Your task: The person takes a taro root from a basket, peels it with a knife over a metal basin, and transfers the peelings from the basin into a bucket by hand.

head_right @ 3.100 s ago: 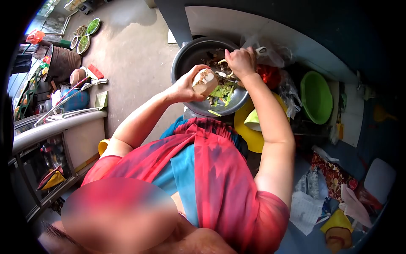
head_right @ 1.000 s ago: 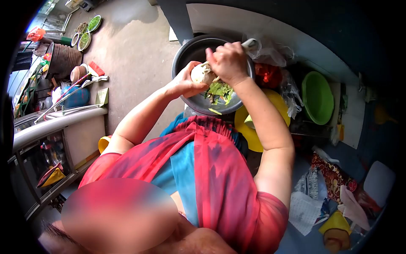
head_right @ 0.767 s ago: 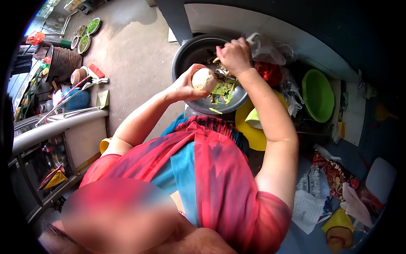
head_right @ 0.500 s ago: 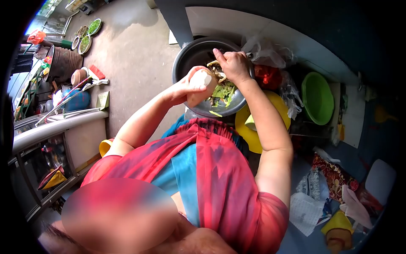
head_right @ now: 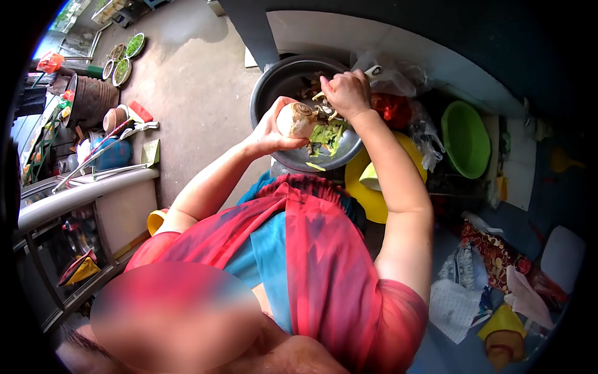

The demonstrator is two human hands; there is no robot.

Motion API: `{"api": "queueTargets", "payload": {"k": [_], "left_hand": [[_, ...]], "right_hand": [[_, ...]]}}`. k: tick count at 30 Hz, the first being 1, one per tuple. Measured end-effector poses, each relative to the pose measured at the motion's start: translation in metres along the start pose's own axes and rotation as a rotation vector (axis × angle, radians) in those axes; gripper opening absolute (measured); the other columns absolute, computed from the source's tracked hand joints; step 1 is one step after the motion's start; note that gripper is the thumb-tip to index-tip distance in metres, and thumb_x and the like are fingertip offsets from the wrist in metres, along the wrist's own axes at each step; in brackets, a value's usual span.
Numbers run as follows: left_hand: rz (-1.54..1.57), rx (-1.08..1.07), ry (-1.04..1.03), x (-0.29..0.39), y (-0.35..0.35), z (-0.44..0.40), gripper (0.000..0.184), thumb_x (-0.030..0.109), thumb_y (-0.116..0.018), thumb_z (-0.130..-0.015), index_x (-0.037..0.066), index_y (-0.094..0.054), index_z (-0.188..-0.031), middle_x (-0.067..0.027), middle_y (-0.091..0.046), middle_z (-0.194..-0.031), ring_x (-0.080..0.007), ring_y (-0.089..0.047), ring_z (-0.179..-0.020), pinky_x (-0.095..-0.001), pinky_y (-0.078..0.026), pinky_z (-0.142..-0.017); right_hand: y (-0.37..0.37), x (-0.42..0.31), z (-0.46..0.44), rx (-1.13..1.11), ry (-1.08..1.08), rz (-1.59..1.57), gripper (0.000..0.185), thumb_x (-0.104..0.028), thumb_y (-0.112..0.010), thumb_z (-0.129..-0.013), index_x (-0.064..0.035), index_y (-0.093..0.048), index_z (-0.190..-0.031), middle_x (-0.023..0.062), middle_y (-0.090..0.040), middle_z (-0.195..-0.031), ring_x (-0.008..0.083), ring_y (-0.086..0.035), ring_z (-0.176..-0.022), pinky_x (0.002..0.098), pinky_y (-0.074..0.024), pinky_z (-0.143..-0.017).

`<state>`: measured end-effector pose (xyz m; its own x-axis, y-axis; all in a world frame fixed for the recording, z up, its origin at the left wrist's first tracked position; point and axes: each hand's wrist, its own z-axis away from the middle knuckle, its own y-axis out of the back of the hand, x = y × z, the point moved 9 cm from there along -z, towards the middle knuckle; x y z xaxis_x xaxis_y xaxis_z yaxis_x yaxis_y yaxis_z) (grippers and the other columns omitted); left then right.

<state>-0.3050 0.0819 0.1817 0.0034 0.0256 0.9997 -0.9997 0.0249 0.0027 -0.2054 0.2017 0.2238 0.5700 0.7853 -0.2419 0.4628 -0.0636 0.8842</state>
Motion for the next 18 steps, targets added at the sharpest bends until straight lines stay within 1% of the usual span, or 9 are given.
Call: {"api": "queueTargets", "payload": {"k": [1,2,4,7,8,11,13,15,18], "left_hand": [[-0.036,0.028,-0.041,0.007,0.001,0.0,0.074,0.021,-0.088,-0.06,0.004,-0.045,-0.118,-0.0075,-0.058,-0.107,-0.0155,-0.057,-0.099,-0.0283,-0.047,-0.088],[-0.063,0.067,-0.011,0.003,0.004,-0.002,0.074,0.021,-0.087,-0.06,0.004,-0.045,-0.118,-0.0078,-0.058,-0.107,-0.0157,-0.057,-0.099,-0.0285,-0.047,-0.088],[-0.119,0.129,0.063,-0.006,0.011,-0.002,0.074,0.021,-0.087,-0.06,0.003,-0.045,-0.118,-0.0085,-0.058,-0.107,-0.0162,-0.057,-0.099,-0.0289,-0.048,-0.089],[-0.231,0.122,0.124,-0.011,0.013,-0.003,0.074,0.02,-0.087,-0.059,0.003,-0.046,-0.118,-0.0092,-0.058,-0.107,-0.0163,-0.057,-0.099,-0.029,-0.048,-0.088],[-0.229,0.119,0.119,-0.011,0.013,-0.003,0.074,0.02,-0.087,-0.059,0.003,-0.046,-0.118,-0.0093,-0.058,-0.108,-0.0165,-0.057,-0.1,-0.0293,-0.047,-0.089],[-0.217,0.116,0.108,-0.013,0.011,0.001,0.073,0.019,-0.086,-0.059,0.004,-0.046,-0.118,-0.0096,-0.057,-0.108,-0.017,-0.056,-0.103,-0.0302,-0.046,-0.092],[-0.029,0.058,-0.089,0.019,-0.003,0.006,0.073,0.019,-0.086,-0.059,0.005,-0.046,-0.118,-0.0085,-0.056,-0.11,-0.0168,-0.055,-0.106,-0.0309,-0.043,-0.095],[-0.07,0.126,-0.042,0.018,0.005,0.004,0.075,0.018,-0.087,-0.06,0.006,-0.044,-0.119,-0.0077,-0.056,-0.11,-0.0165,-0.055,-0.107,-0.0313,-0.043,-0.096],[0.009,0.179,0.027,0.0,0.016,0.002,0.076,0.019,-0.087,-0.061,0.005,-0.041,-0.119,-0.0093,-0.057,-0.107,-0.0167,-0.056,-0.103,-0.0305,-0.046,-0.093]], "right_hand": [[-0.002,0.007,0.001,-0.013,-0.065,-0.031,0.041,-0.029,-0.058,-0.09,-0.0079,-0.064,-0.056,0.0066,-0.062,-0.061,0.0257,-0.062,-0.066,0.0403,-0.0424,-0.072],[-0.001,0.006,-0.001,0.014,-0.046,-0.066,0.041,-0.028,-0.058,-0.09,-0.0079,-0.063,-0.055,0.0066,-0.062,-0.062,0.0255,-0.062,-0.066,0.0403,-0.0425,-0.072],[0.028,-0.024,-0.008,0.065,-0.027,-0.141,0.041,-0.028,-0.059,-0.09,-0.0079,-0.062,-0.054,0.0066,-0.063,-0.063,0.0251,-0.062,-0.066,0.0401,-0.0426,-0.072],[0.046,-0.068,-0.015,0.067,0.173,-0.031,0.039,-0.025,-0.061,-0.088,-0.0088,-0.061,-0.053,0.0046,-0.063,-0.063,0.0227,-0.062,-0.067,0.0377,-0.0422,-0.071],[0.046,-0.067,-0.016,0.072,0.187,-0.01,0.038,-0.025,-0.061,-0.088,-0.0091,-0.063,-0.054,0.0041,-0.063,-0.063,0.0226,-0.062,-0.066,0.0375,-0.0415,-0.071],[0.022,-0.032,-0.016,0.032,0.108,0.027,0.039,-0.029,-0.059,-0.088,-0.0085,-0.066,-0.056,0.0058,-0.064,-0.063,0.0244,-0.062,-0.067,0.0391,-0.0414,-0.071],[-0.025,0.017,0.002,-0.123,-0.051,0.002,0.043,-0.035,-0.055,-0.09,-0.0068,-0.067,-0.059,0.0101,-0.064,-0.064,0.031,-0.062,-0.067,0.0433,-0.0429,-0.073],[-0.018,0.026,0.005,-0.077,-0.224,-0.138,0.043,-0.032,-0.055,-0.091,-0.0067,-0.065,-0.058,0.0101,-0.064,-0.064,0.0319,-0.062,-0.066,0.0426,-0.0436,-0.073],[0.025,-0.01,-0.008,0.021,-0.19,-0.266,0.044,-0.03,-0.056,-0.092,-0.0058,-0.062,-0.056,0.0092,-0.064,-0.064,0.0303,-0.062,-0.067,0.0407,-0.044,-0.072]]}}
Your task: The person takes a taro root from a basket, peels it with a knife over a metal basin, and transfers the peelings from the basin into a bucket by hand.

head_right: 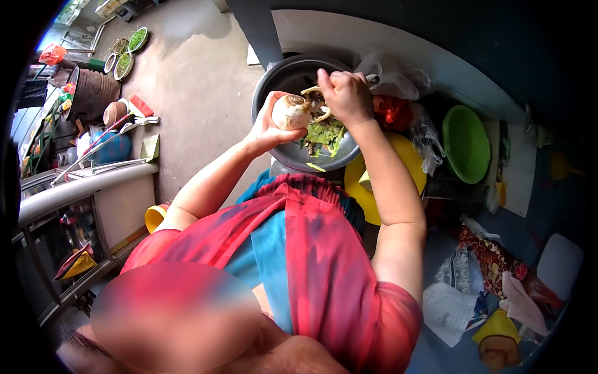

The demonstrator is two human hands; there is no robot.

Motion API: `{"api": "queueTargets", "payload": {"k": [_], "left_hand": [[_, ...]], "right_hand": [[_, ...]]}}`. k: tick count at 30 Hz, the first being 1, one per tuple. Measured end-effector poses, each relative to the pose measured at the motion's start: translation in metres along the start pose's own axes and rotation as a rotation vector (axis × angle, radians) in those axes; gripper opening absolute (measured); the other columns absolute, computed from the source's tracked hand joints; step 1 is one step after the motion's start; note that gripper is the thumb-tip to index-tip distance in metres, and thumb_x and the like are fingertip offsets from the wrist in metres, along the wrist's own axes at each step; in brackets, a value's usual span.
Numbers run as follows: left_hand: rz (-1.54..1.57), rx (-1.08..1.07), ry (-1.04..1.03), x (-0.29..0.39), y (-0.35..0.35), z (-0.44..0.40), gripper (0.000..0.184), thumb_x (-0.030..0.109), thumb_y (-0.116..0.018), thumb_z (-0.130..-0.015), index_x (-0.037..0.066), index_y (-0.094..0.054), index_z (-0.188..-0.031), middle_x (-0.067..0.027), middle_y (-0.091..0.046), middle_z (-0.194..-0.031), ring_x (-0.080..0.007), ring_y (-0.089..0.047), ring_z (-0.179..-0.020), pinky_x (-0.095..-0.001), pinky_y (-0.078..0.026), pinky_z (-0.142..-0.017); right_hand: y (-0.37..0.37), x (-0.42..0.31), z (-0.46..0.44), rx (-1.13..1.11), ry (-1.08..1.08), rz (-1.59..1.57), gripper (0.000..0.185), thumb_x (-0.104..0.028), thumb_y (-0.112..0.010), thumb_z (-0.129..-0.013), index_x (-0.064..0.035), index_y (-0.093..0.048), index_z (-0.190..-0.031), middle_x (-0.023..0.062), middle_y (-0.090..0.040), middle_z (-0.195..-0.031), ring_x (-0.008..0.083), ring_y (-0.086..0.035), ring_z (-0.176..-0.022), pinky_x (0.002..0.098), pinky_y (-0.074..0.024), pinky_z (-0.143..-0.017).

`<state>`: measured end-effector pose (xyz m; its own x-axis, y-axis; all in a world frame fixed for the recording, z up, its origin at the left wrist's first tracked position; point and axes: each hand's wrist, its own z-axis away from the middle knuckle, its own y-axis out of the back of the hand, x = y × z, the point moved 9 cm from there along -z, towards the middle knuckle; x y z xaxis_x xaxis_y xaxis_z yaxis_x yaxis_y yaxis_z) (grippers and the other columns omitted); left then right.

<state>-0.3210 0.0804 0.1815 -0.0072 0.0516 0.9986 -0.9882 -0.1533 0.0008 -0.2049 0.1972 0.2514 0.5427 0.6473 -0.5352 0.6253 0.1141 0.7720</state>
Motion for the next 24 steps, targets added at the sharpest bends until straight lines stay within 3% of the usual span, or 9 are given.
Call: {"api": "queueTargets", "payload": {"k": [3,5,7,8,12,16,20,24], "left_hand": [[0.049,-0.031,0.047,-0.007,-0.002,0.0,0.076,0.02,-0.088,-0.061,0.005,-0.042,-0.119,-0.009,-0.056,-0.109,-0.0163,-0.056,-0.103,-0.0307,-0.046,-0.093],[0.095,-0.078,0.029,-0.003,-0.009,0.004,0.076,0.02,-0.088,-0.06,0.006,-0.043,-0.121,-0.0071,-0.056,-0.11,-0.0157,-0.055,-0.105,-0.0308,-0.045,-0.094],[0.124,-0.148,-0.023,0.003,-0.017,0.007,0.078,0.02,-0.088,-0.061,0.006,-0.043,-0.123,-0.0058,-0.055,-0.112,-0.0149,-0.053,-0.107,-0.0303,-0.043,-0.095],[0.145,-0.161,0.009,0.008,-0.018,0.006,0.078,0.02,-0.088,-0.062,0.007,-0.043,-0.124,-0.0058,-0.055,-0.113,-0.0146,-0.052,-0.108,-0.0303,-0.043,-0.095],[0.295,-0.139,0.096,-0.003,-0.011,-0.001,0.073,0.021,-0.083,-0.071,0.008,-0.04,-0.129,-0.0051,-0.054,-0.112,-0.0151,-0.052,-0.108,-0.0315,-0.043,-0.096],[0.644,-0.24,0.238,-0.013,-0.019,-0.007,0.068,0.025,-0.077,-0.079,0.008,-0.04,-0.133,-0.0063,-0.053,-0.12,-0.0195,-0.052,-0.114,-0.0349,-0.041,-0.099],[0.846,-0.235,0.368,-0.025,-0.021,-0.013,0.072,0.027,-0.081,-0.075,0.009,-0.041,-0.132,-0.0071,-0.053,-0.122,-0.0209,-0.051,-0.117,-0.0362,-0.04,-0.102],[0.673,-0.168,0.391,-0.031,-0.016,-0.006,0.077,0.024,-0.083,-0.072,0.007,-0.038,-0.132,-0.0081,-0.051,-0.121,-0.0209,-0.051,-0.116,-0.0366,-0.041,-0.101]], "right_hand": [[0.012,-0.049,0.002,0.111,0.26,0.104,0.041,-0.024,-0.062,-0.089,-0.0077,-0.057,-0.051,0.0064,-0.061,-0.061,0.0271,-0.06,-0.063,0.0394,-0.0434,-0.066],[0.002,-0.02,0.002,0.153,0.236,0.176,0.04,-0.024,-0.061,-0.088,-0.0086,-0.058,-0.051,0.0063,-0.061,-0.06,0.0264,-0.06,-0.063,0.0395,-0.0426,-0.067],[-0.028,0.012,0.014,0.026,0.256,0.254,0.041,-0.029,-0.058,-0.09,-0.0083,-0.061,-0.054,0.0069,-0.061,-0.061,0.0279,-0.06,-0.063,0.0424,-0.0422,-0.069],[-0.037,0.026,0.017,-0.032,0.195,0.259,0.044,-0.033,-0.056,-0.091,-0.007,-0.064,-0.057,0.0086,-0.062,-0.063,0.0296,-0.061,-0.066,0.045,-0.0419,-0.07],[-0.015,0.04,0.005,0.081,-0.1,0.047,0.048,-0.034,-0.055,-0.094,-0.004,-0.059,-0.056,0.0131,-0.062,-0.063,0.0333,-0.062,-0.066,0.0445,-0.043,-0.07],[0.002,0.021,-0.013,0.082,-0.027,-0.021,0.049,-0.034,-0.057,-0.094,-0.004,-0.056,-0.055,0.014,-0.061,-0.061,0.0346,-0.06,-0.062,0.0435,-0.0437,-0.068],[0.011,0.013,-0.015,0.132,0.032,0.078,0.047,-0.032,-0.057,-0.093,-0.0048,-0.058,-0.055,0.0118,-0.061,-0.06,0.0324,-0.06,-0.061,0.0428,-0.0436,-0.068],[0.01,0.004,-0.012,0.125,0.092,0.119,0.045,-0.03,-0.058,-0.092,-0.0065,-0.059,-0.054,0.0082,-0.061,-0.06,0.029,-0.06,-0.062,0.0411,-0.0432,-0.069]]}}
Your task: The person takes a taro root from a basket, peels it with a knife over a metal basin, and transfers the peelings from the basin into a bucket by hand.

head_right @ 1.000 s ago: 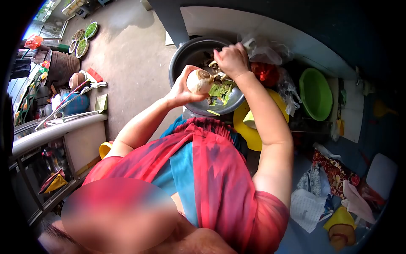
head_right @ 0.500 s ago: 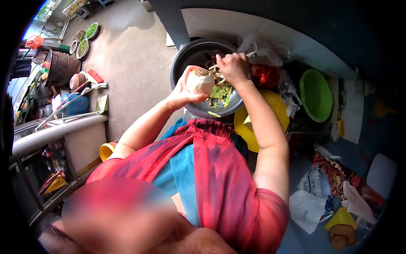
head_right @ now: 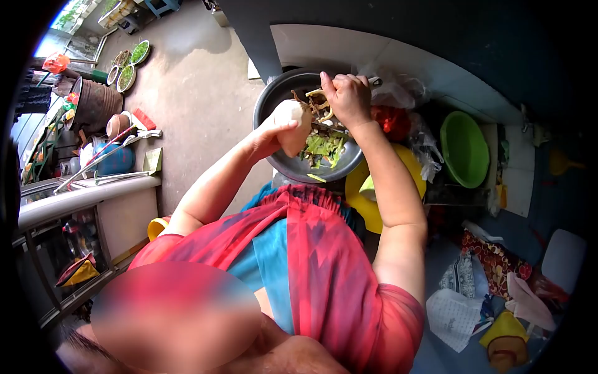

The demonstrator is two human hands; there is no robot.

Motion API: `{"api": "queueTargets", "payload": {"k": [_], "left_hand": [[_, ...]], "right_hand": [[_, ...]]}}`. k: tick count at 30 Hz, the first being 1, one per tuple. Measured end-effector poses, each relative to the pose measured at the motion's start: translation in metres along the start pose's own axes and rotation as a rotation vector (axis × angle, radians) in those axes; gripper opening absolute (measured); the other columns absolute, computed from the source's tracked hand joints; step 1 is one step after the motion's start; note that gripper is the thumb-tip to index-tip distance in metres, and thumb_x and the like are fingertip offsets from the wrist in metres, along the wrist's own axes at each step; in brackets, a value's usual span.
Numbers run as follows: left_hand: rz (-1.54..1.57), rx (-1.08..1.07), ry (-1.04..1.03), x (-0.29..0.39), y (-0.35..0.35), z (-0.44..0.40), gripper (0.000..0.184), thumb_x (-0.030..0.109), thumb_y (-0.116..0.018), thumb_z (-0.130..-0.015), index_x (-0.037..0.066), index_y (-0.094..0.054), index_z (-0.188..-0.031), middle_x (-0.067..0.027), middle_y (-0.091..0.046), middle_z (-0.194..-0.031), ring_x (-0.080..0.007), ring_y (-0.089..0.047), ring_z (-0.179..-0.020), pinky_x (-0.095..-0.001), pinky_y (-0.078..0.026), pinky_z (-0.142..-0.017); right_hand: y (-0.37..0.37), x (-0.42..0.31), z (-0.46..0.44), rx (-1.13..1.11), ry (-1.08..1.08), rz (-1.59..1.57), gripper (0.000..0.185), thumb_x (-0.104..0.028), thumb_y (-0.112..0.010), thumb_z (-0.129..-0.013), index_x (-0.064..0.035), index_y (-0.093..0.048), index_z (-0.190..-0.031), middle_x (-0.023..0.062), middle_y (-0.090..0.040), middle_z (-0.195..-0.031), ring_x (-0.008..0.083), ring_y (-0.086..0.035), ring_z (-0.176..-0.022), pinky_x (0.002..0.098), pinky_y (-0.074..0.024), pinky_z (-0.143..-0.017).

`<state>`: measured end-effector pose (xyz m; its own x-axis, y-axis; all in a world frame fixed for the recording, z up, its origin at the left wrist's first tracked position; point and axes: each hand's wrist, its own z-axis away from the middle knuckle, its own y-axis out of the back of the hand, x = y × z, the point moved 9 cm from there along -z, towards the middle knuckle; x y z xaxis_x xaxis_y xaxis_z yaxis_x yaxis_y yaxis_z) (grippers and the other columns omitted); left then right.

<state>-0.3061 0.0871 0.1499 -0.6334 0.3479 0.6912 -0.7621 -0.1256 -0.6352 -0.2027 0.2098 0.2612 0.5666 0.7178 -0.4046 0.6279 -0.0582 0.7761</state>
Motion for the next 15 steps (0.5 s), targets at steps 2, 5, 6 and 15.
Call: {"api": "queueTargets", "payload": {"k": [2,5,6,15], "left_hand": [[-0.066,-0.008,-0.054,0.002,-0.003,0.001,0.074,0.024,-0.082,-0.073,0.008,-0.04,-0.131,-0.0075,-0.052,-0.121,-0.02,-0.051,-0.114,-0.0358,-0.041,-0.1],[-0.147,-0.014,-0.098,0.007,-0.01,0.002,0.07,0.02,-0.083,-0.072,0.008,-0.042,-0.127,-0.0062,-0.052,-0.116,-0.0175,-0.052,-0.11,-0.0336,-0.044,-0.095],[-0.161,-0.016,-0.104,0.006,-0.011,0.002,0.069,0.019,-0.083,-0.072,0.008,-0.042,-0.127,-0.0059,-0.053,-0.116,-0.0174,-0.052,-0.109,-0.0333,-0.044,-0.095],[-0.071,0.004,-0.161,0.017,-0.019,0.01,0.07,0.024,-0.085,-0.069,0.007,-0.045,-0.123,-0.0064,-0.054,-0.112,-0.0164,-0.052,-0.107,-0.0324,-0.043,-0.095]], "right_hand": [[0.008,-0.012,-0.002,0.026,0.065,0.075,0.043,-0.028,-0.06,-0.091,-0.0076,-0.06,-0.054,0.0063,-0.061,-0.06,0.0273,-0.059,-0.062,0.0401,-0.0429,-0.069],[0.02,-0.037,-0.004,0.041,0.152,0.031,0.041,-0.026,-0.062,-0.089,-0.0084,-0.06,-0.053,0.005,-0.06,-0.06,0.0251,-0.059,-0.063,0.039,-0.0425,-0.07],[0.022,-0.05,-0.003,0.028,0.213,0.067,0.039,-0.025,-0.063,-0.088,-0.0081,-0.06,-0.053,0.0046,-0.06,-0.06,0.0238,-0.059,-0.063,0.0386,-0.0425,-0.07],[-0.015,0.016,0.021,0.028,-0.026,0.123,0.038,-0.026,-0.061,-0.088,-0.0088,-0.062,-0.055,0.0052,-0.063,-0.063,0.0251,-0.062,-0.068,0.0406,-0.0421,-0.069]]}}
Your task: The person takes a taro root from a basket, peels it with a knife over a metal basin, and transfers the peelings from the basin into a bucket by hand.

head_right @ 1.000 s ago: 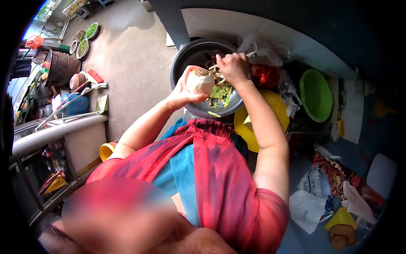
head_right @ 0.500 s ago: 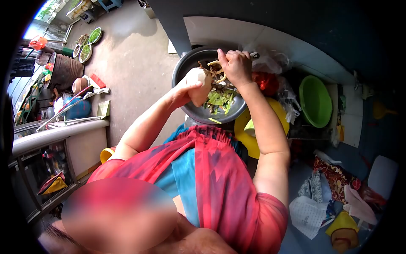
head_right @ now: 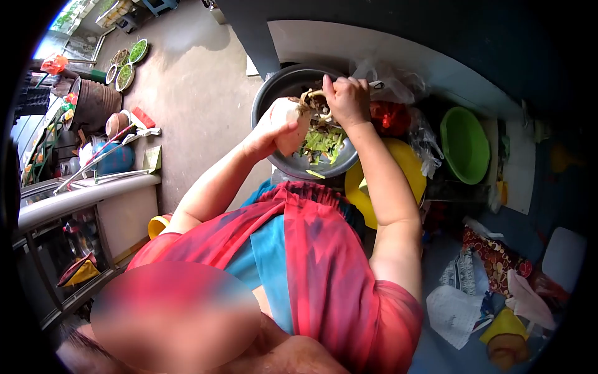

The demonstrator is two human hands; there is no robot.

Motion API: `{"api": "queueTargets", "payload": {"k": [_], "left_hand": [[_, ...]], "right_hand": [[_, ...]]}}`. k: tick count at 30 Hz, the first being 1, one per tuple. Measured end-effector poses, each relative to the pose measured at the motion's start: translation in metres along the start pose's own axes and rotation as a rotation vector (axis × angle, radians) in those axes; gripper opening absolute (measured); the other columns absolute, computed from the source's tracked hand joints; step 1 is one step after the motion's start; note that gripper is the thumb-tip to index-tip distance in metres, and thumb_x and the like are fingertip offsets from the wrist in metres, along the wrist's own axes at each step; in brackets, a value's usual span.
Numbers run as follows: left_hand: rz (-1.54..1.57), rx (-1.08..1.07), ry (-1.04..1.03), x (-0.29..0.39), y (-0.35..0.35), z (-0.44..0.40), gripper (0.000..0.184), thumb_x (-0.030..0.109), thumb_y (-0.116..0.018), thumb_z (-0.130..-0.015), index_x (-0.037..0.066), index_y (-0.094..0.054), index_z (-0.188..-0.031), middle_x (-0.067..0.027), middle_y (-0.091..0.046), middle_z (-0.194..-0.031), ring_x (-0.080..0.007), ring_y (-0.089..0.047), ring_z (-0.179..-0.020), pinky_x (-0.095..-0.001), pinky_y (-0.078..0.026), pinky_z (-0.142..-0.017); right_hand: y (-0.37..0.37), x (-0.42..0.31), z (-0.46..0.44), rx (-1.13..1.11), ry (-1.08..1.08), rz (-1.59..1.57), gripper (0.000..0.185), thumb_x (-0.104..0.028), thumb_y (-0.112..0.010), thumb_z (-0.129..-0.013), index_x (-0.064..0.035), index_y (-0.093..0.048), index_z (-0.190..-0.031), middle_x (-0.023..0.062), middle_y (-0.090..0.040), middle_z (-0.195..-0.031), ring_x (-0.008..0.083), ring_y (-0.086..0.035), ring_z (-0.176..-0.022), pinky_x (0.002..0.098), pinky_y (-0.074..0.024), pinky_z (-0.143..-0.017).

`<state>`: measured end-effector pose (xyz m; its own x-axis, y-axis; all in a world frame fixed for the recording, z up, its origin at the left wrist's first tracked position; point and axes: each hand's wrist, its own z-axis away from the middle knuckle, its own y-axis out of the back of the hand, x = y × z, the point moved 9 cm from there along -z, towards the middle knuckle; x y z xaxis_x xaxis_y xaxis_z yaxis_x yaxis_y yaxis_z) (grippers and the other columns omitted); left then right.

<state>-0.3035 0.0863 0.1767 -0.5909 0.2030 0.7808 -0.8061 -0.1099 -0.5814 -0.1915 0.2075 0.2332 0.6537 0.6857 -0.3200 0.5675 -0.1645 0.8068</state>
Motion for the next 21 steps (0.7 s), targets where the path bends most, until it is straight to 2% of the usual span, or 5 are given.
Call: {"api": "queueTargets", "payload": {"k": [6,10,14,18,21], "left_hand": [[-0.028,0.063,0.025,-0.012,0.015,-0.001,0.069,0.023,-0.085,-0.069,0.007,-0.044,-0.123,-0.0068,-0.054,-0.113,-0.0169,-0.052,-0.108,-0.033,-0.043,-0.095],[-0.018,-0.01,0.018,-0.011,0.005,0.007,0.069,0.023,-0.085,-0.069,0.007,-0.045,-0.123,-0.0065,-0.054,-0.113,-0.0168,-0.052,-0.108,-0.033,-0.044,-0.095],[0.078,0.026,0.012,-0.003,0.005,0.007,0.068,0.023,-0.085,-0.069,0.008,-0.046,-0.123,-0.006,-0.054,-0.112,-0.0166,-0.053,-0.107,-0.032,-0.044,-0.094],[-0.154,0.017,-0.012,-0.002,0.016,0.003,0.07,0.027,-0.087,-0.066,0.006,-0.048,-0.122,-0.0045,-0.056,-0.109,-0.0146,-0.054,-0.104,-0.0297,-0.045,-0.092],[-0.25,-0.047,-0.009,-0.004,0.015,0.0,0.072,0.026,-0.086,-0.066,0.006,-0.048,-0.124,-0.0045,-0.056,-0.112,-0.0142,-0.053,-0.106,-0.03,-0.044,-0.094]], "right_hand": [[0.047,-0.077,-0.015,0.107,0.253,-0.007,0.038,-0.02,-0.066,-0.084,-0.0101,-0.056,-0.048,0.0028,-0.058,-0.058,0.0211,-0.057,-0.061,0.037,-0.0411,-0.067],[0.009,-0.033,-0.008,0.028,0.245,0.129,0.039,-0.025,-0.061,-0.087,-0.0089,-0.061,-0.051,0.0047,-0.062,-0.061,0.0249,-0.059,-0.063,0.0395,-0.0418,-0.07],[-0.012,0.008,0.005,-0.089,-0.05,0.003,0.039,-0.028,-0.06,-0.09,-0.0085,-0.065,-0.056,0.007,-0.063,-0.063,0.0261,-0.062,-0.067,0.04,-0.0427,-0.073],[0.029,-0.054,-0.015,-0.053,0.102,-0.182,0.038,-0.025,-0.06,-0.09,-0.0077,-0.063,-0.056,0.0063,-0.063,-0.063,0.0272,-0.061,-0.067,0.0387,-0.043,-0.072],[0.023,-0.049,-0.019,-0.089,0.154,-0.165,0.038,-0.025,-0.06,-0.09,-0.0079,-0.063,-0.055,0.0075,-0.063,-0.063,0.0272,-0.062,-0.067,0.0384,-0.0428,-0.072]]}}
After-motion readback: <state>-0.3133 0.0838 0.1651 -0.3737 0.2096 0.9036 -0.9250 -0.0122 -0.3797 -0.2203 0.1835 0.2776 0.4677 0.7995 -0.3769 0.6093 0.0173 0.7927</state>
